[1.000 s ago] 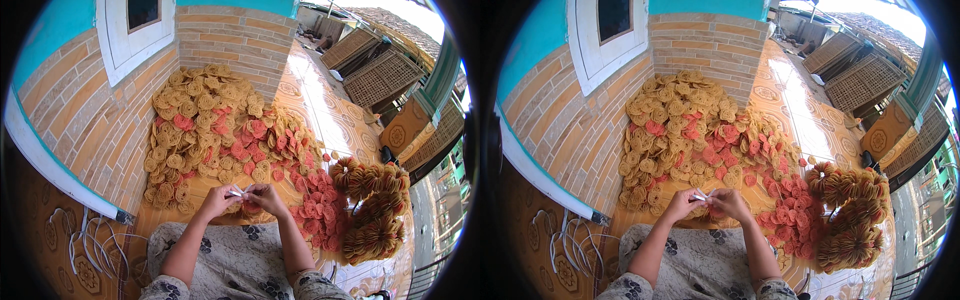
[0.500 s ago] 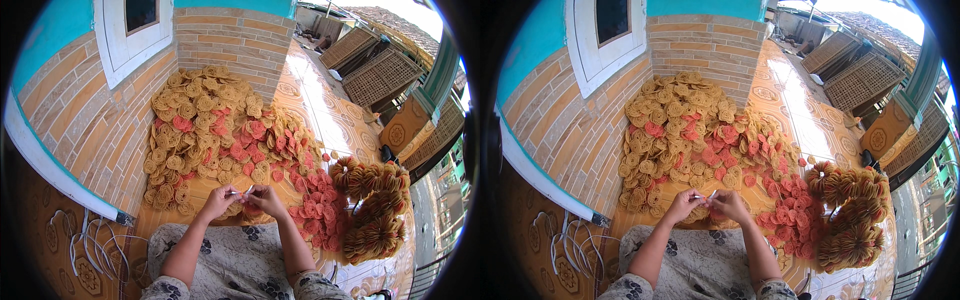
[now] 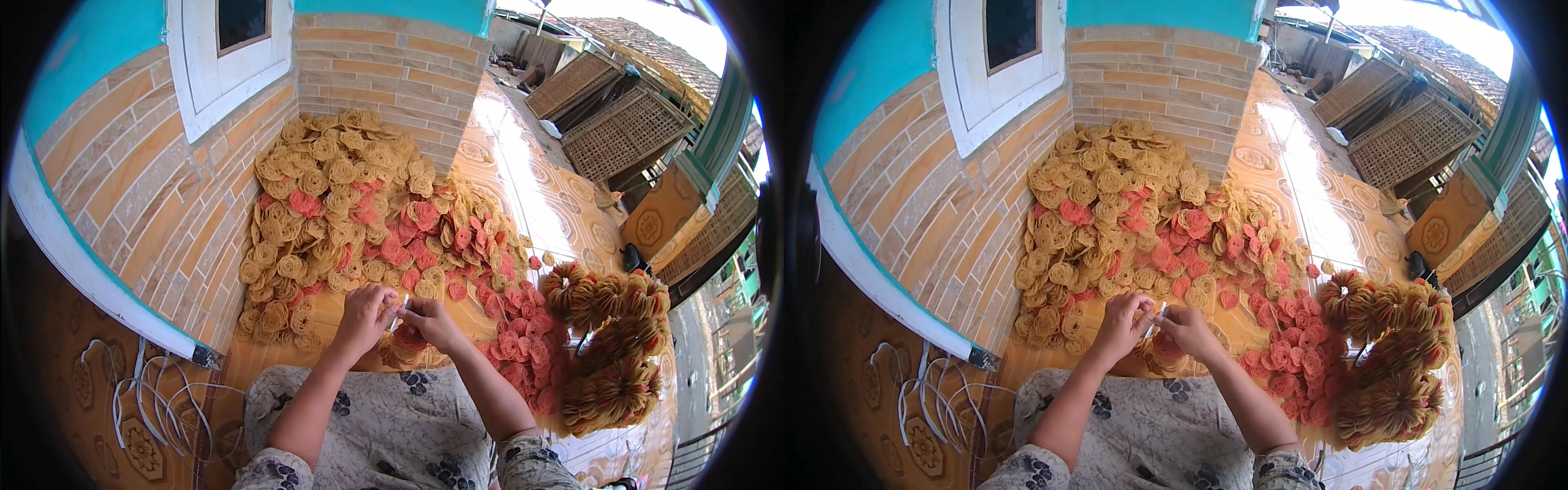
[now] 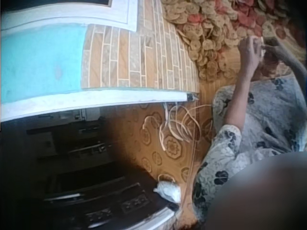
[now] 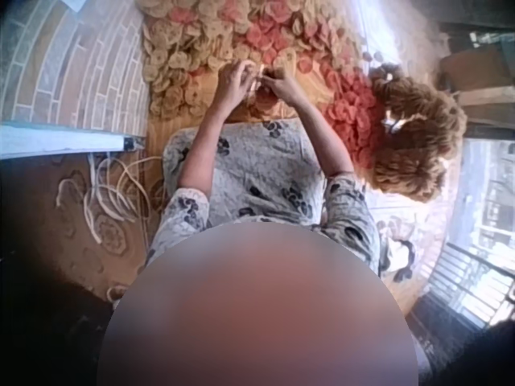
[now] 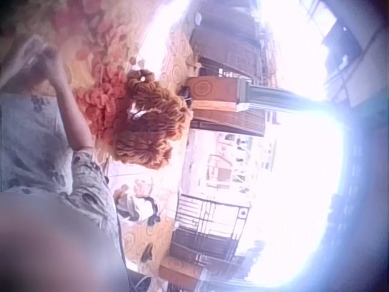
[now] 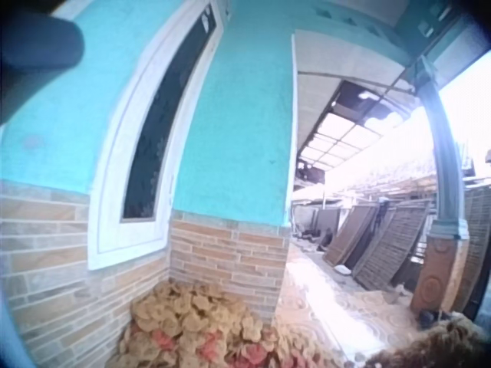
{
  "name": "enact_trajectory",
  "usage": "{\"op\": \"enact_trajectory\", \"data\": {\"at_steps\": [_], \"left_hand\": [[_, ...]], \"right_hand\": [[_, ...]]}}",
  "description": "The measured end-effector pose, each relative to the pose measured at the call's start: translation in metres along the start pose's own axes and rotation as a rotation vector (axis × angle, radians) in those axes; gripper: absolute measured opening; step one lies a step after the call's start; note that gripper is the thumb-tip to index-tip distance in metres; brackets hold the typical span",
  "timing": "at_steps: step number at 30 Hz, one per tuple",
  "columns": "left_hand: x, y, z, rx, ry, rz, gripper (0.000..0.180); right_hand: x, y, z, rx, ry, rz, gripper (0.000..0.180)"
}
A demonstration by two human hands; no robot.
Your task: The person sits on a tiled floor and repeatedly picks up small, pre-formed circular items in yellow and pink. They insert a thin stick into each item and place the assembled unit into a growing vertical bundle. The process is repeated continuously throughout the clip.
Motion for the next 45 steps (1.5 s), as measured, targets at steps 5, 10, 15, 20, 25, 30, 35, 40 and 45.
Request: {"op": "enact_trajectory", "data": {"at_steps": [5,10,15,20,25,30,35,40,45], "left_hand": [[0.009,-0.004,-0.005,-0.006,-0.205,0.128,0.021],[0.013,-0.007,-0.016,-0.121,-0.294,0.112,0.022],[0.014,0.003,-0.021,-0.215,-0.260,0.044,0.019],[0.012,0.003,-0.024,-0.245,-0.286,0.009,0.016],[0.010,-0.002,-0.022,-0.143,-0.123,0.046,0.017],[0.035,-0.016,-0.033,-0.068,-0.300,0.282,0.022],[0.045,-0.008,-0.037,0.015,-0.159,0.112,0.028],[0.071,-0.016,-0.069,-0.093,-0.540,0.388,0.026],[0.058,-0.021,-0.068,0.006,-0.157,0.226,0.029]], "right_hand": [[-0.016,0.023,0.000,-0.260,0.006,0.024,0.022],[-0.018,0.042,0.006,-0.330,0.081,-0.013,0.012],[-0.013,0.031,0.004,-0.329,0.095,0.011,0.015],[-0.004,0.011,0.004,-0.281,0.160,0.030,0.018],[-0.009,0.007,0.007,-0.320,0.197,0.142,0.019],[-0.027,0.048,0.010,-0.038,0.320,-0.022,0.019],[-0.043,0.083,0.034,-0.502,0.250,0.064,0.016],[-0.046,0.134,0.070,-0.074,0.520,-0.400,0.019],[-0.047,0.136,0.088,-0.615,0.478,0.086,0.017]]}}
Point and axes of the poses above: each hand's wrist, its own x-axis away from the middle knuckle, its own z-axis out of the back of the hand, y = z × x, the point moved 5 cm from there along -x, towards the middle knuckle, and after that the axes turned 9 degrees about -z, right-handed, at the moved point
